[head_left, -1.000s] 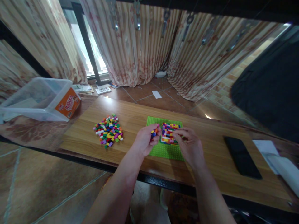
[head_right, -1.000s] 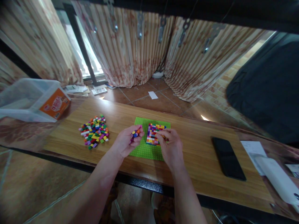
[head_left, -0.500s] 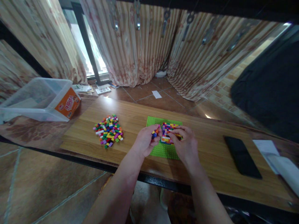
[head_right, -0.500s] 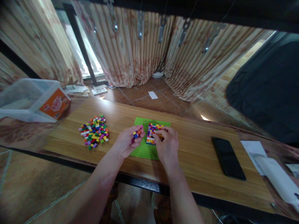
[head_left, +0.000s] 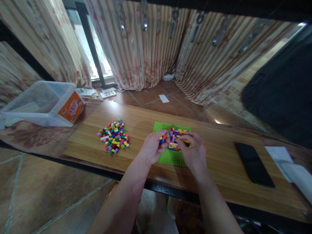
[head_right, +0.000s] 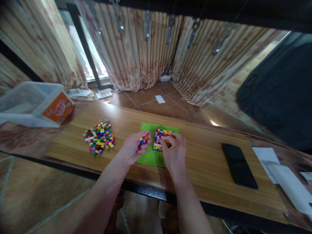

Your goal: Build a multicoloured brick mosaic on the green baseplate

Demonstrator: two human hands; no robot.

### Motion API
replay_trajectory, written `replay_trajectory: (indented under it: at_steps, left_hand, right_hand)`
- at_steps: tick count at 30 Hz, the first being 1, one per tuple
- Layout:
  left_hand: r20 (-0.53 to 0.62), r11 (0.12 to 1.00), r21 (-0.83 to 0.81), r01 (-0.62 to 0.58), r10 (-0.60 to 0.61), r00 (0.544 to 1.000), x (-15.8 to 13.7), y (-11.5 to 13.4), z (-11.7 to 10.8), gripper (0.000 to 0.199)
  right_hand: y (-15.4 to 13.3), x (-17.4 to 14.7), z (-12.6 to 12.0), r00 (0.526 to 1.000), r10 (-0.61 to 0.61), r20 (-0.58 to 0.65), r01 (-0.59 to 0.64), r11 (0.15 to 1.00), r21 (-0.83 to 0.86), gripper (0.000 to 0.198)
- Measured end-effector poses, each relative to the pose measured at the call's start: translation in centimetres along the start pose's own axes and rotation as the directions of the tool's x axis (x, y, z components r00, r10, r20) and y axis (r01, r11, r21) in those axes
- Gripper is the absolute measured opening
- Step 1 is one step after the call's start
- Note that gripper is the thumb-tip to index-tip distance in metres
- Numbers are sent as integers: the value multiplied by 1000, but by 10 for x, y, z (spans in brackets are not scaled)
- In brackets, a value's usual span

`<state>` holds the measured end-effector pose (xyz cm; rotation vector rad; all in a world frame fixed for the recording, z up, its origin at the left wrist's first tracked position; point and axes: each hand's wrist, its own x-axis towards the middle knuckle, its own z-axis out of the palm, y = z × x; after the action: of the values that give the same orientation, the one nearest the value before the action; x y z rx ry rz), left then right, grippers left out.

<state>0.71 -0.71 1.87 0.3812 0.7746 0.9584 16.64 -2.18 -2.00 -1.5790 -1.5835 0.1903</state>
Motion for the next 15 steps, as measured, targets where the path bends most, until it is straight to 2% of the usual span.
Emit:
replay_trajectory:
  at_steps: [15]
  left_hand:
    - [-5, 999, 39, -5, 5, 1000, 2, -3, 0, 17]
  right_hand:
    - [-1, 4, 2, 994, -101, 44, 103, 994, -36, 24]
